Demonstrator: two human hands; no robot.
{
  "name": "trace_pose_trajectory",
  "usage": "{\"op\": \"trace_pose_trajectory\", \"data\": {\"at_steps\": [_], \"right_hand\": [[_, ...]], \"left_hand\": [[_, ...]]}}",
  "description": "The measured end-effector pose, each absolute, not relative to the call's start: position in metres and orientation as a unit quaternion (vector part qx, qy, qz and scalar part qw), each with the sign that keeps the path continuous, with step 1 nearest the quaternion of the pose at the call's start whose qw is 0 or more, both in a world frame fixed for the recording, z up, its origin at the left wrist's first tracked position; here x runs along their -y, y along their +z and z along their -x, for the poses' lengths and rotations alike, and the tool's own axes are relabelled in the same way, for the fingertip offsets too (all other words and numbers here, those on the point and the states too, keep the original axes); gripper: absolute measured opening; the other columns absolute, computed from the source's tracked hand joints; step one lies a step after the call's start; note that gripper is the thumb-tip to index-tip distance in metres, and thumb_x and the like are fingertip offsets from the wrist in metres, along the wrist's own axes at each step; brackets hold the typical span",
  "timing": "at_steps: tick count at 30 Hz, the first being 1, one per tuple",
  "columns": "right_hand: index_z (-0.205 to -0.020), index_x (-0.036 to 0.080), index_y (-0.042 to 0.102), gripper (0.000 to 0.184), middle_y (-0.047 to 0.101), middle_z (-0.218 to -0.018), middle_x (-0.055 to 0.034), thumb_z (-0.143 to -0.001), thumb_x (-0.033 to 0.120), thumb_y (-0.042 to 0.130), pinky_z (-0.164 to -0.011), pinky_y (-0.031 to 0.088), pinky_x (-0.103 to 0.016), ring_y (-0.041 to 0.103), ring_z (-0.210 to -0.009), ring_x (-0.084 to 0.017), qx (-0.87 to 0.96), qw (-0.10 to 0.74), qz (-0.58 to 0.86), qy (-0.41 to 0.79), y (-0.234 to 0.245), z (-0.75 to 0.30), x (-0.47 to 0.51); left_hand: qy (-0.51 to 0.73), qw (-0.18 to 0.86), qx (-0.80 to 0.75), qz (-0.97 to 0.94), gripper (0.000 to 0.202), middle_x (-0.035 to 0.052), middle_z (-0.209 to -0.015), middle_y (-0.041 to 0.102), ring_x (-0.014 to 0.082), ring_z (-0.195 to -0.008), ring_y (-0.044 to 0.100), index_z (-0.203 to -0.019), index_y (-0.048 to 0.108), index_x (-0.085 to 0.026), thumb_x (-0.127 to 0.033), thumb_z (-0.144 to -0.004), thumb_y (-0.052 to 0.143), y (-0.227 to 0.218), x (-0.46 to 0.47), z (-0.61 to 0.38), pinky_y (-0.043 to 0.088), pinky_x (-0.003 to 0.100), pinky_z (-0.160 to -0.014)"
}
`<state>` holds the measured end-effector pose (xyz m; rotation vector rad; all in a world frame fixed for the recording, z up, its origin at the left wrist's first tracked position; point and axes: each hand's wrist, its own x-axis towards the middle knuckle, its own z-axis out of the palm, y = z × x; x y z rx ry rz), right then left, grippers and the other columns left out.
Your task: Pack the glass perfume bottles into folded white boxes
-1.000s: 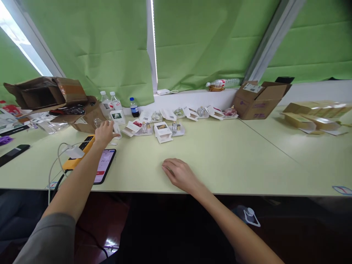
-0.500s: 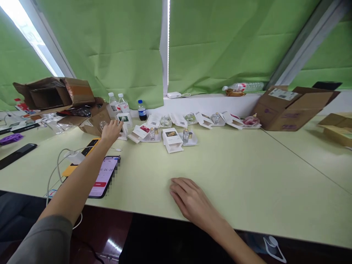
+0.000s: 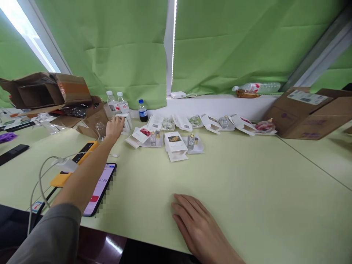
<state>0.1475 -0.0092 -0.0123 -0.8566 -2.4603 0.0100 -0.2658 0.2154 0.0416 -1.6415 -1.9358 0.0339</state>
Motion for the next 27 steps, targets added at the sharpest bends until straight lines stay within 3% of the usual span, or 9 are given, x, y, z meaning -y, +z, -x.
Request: {"op": "trace_pose_trajectory", "data": {"at_steps": [9, 18, 27], "right_hand": [[-0.099, 0.018, 0.062, 0.023, 0.067, -0.106, -0.0087, -0.093, 0.017, 0.040, -0.084, 0.053, -0.036, 0.063, -0.099, -0.023, 0.898, 0.306, 0.316, -0.028, -0.015, -0.142, 0.004], [-0.092, 0.018, 0.062, 0.022, 0.068, -0.104, -0.0071, -0.092, 0.013, 0.041, -0.086, 0.052, -0.036, 0.063, -0.097, -0.021, 0.879, 0.345, 0.326, -0.039, -0.025, -0.139, 0.001], [-0.097, 0.019, 0.061, 0.016, 0.065, -0.109, -0.0065, -0.090, 0.015, 0.047, -0.090, 0.050, -0.036, 0.060, -0.102, -0.022, 0.892, 0.291, 0.344, 0.025, -0.016, -0.143, 0.005]], "left_hand": [[0.021, 0.324, 0.733, 0.598, 0.047, 0.0279, -0.124, 0.049, 0.0364, -0.117, 0.045, -0.134, 0.036, -0.009, -0.015, -0.087, 0.035, 0.035, -0.245, 0.273, 0.043, 0.042, -0.076], [-0.010, 0.297, 0.740, 0.603, 0.048, 0.0300, -0.125, 0.049, 0.0399, -0.121, 0.043, -0.134, 0.035, -0.009, -0.015, -0.086, 0.037, 0.034, -0.261, 0.273, 0.044, 0.047, -0.079], [-0.034, 0.279, 0.752, 0.596, 0.067, 0.0296, -0.126, 0.049, 0.0397, -0.118, 0.046, -0.135, 0.032, -0.006, -0.024, -0.076, 0.060, 0.040, -0.258, 0.271, 0.043, 0.049, -0.085]]}}
